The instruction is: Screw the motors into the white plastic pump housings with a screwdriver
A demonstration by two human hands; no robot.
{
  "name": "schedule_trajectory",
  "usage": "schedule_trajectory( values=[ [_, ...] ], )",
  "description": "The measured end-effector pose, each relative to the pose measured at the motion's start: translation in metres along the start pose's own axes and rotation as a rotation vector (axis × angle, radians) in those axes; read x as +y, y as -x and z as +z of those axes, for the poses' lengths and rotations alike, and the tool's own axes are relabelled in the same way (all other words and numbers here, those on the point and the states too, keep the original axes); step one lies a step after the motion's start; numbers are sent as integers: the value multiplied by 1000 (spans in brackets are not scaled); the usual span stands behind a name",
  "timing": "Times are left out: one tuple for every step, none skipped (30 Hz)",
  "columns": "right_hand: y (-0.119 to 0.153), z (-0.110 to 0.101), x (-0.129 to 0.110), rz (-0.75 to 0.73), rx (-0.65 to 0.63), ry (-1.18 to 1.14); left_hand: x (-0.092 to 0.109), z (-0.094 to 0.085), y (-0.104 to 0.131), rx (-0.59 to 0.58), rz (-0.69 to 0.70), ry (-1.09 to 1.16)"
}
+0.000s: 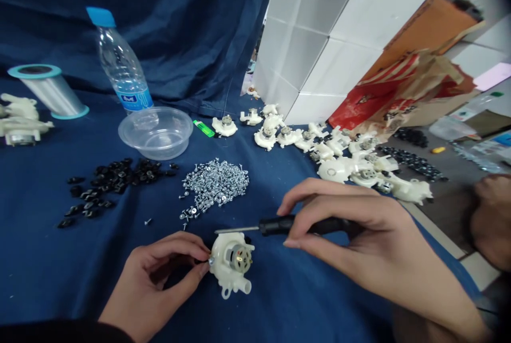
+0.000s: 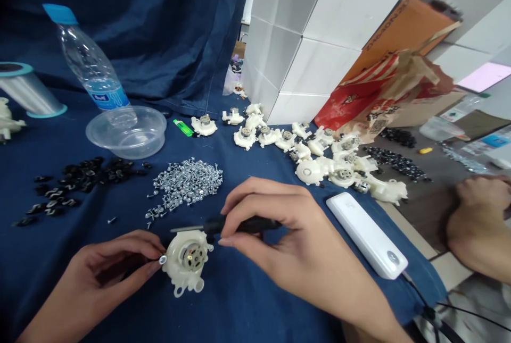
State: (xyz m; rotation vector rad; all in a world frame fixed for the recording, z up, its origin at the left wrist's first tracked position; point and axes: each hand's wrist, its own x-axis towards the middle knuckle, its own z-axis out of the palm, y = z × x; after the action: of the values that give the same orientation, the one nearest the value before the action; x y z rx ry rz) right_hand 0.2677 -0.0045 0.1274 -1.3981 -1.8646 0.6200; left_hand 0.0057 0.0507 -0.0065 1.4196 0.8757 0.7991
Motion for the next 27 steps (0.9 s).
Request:
schedule_trajectory(
  values=[
    [-2, 2, 2, -9, 66, -84, 0, 0, 0, 2, 0, 0],
    [-2, 4, 4, 0, 135, -172, 1, 0, 0, 2, -4, 0],
    [-2, 7, 6, 9, 201, -261, 2, 0, 0, 6, -8, 1],
    [-2, 10, 8, 15, 256, -342, 3, 0, 0, 10, -14, 1],
    [-1, 13, 10, 5, 300, -404, 4, 0, 0, 16, -15, 4],
    [1, 16, 12, -17, 333, -439, 5, 0, -1, 22, -14, 6],
    [2, 20, 13, -48, 357, -455, 6, -1, -1, 19, -16, 5],
    [4, 24, 13, -78, 373, -459, 7, -1, -2, 13, -20, 2],
    [6, 27, 13, -111, 385, -450, 7, -2, -3, 0, -29, -2],
    [7, 30, 13, -138, 389, -434, 7, -3, -3, -16, -40, -6],
    [8, 33, 13, -160, 381, -414, 7, -4, -4, -35, -51, -8],
    [10, 35, 13, -176, 365, -389, 6, -5, -4, -49, -62, -8],
    [10, 37, 12, -188, 347, -363, 6, -6, -4, -59, -68, -4],
    [11, 38, 12, -195, 329, -337, 7, -7, -4, -65, -71, 0],
    [12, 38, 12, -199, 312, -319, 7, -7, -4, -68, -72, 2],
    [12, 39, 12, -202, 295, -309, 7, -7, -4, -67, -71, 3],
    [13, 39, 13, -207, 285, -307, 8, -6, -4, -67, -73, 1],
    [13, 39, 13, -213, 276, -311, 9, -6, -4, -64, -70, 2],
    [12, 39, 13, -219, 268, -317, 9, -5, -5, -58, -73, 1],
    [12, 40, 14, -231, 262, -322, 10, -5, -5, -52, -76, 2],
    [12, 40, 14, -242, 256, -328, 10, -5, -5, -49, -79, 2],
    [11, 41, 14, -251, 253, -330, 11, -4, -5, -46, -78, 2],
    [11, 41, 15, -260, 254, -328, 11, -4, -5, -44, -79, 0],
    [11, 42, 15, -261, 254, -323, 11, -4, -4, -43, -77, -2],
    [12, 42, 14, -251, 263, -318, 11, -4, -4, -38, -74, -4],
    [12, 42, 13, -240, 276, -312, 11, -5, -4, -30, -72, -4],
    [13, 42, 12, -226, 274, -301, 11, -5, -3, -22, -75, -5]
  ],
)
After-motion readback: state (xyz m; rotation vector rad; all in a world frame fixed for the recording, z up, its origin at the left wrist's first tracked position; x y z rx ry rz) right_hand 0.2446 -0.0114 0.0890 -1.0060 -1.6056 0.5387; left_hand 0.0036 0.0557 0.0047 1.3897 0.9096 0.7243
